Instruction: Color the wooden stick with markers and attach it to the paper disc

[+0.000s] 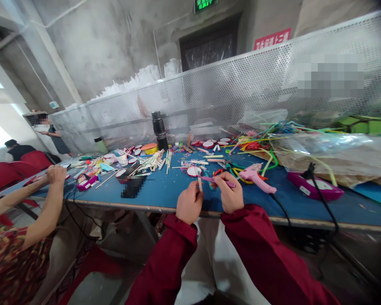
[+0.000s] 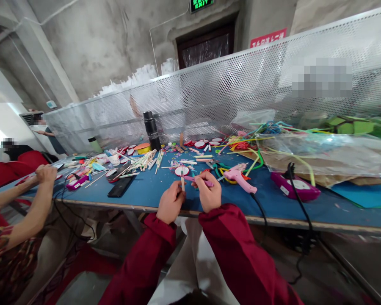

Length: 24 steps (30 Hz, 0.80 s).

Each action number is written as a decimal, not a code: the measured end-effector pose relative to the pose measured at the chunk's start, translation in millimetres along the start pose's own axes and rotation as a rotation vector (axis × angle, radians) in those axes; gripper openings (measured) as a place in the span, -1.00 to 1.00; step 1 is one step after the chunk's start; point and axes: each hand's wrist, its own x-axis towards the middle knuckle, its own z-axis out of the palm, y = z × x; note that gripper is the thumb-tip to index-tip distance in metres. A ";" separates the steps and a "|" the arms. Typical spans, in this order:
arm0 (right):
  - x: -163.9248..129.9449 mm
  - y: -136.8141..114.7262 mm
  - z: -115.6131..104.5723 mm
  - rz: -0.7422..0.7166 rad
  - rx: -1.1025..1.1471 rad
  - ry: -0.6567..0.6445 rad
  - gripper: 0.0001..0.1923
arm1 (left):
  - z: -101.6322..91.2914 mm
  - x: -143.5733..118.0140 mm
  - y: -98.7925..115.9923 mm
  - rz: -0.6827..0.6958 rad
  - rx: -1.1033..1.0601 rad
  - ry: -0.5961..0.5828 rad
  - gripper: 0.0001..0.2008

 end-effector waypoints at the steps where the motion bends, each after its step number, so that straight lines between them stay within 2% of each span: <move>1: 0.2 0.6 -0.2 0.001 -0.001 0.002 -0.80 | 0.1 0.1 -0.4 0.003 -0.002 -0.003 -0.67; 12: 0.8 1.6 -0.5 -0.037 -0.029 0.024 -0.80 | 0.9 0.0 -2.6 0.006 0.010 0.000 -0.67; 24: 1.3 3.0 -0.6 -0.012 -0.015 0.026 -0.79 | 1.6 -0.1 -3.2 0.007 0.001 0.007 -0.68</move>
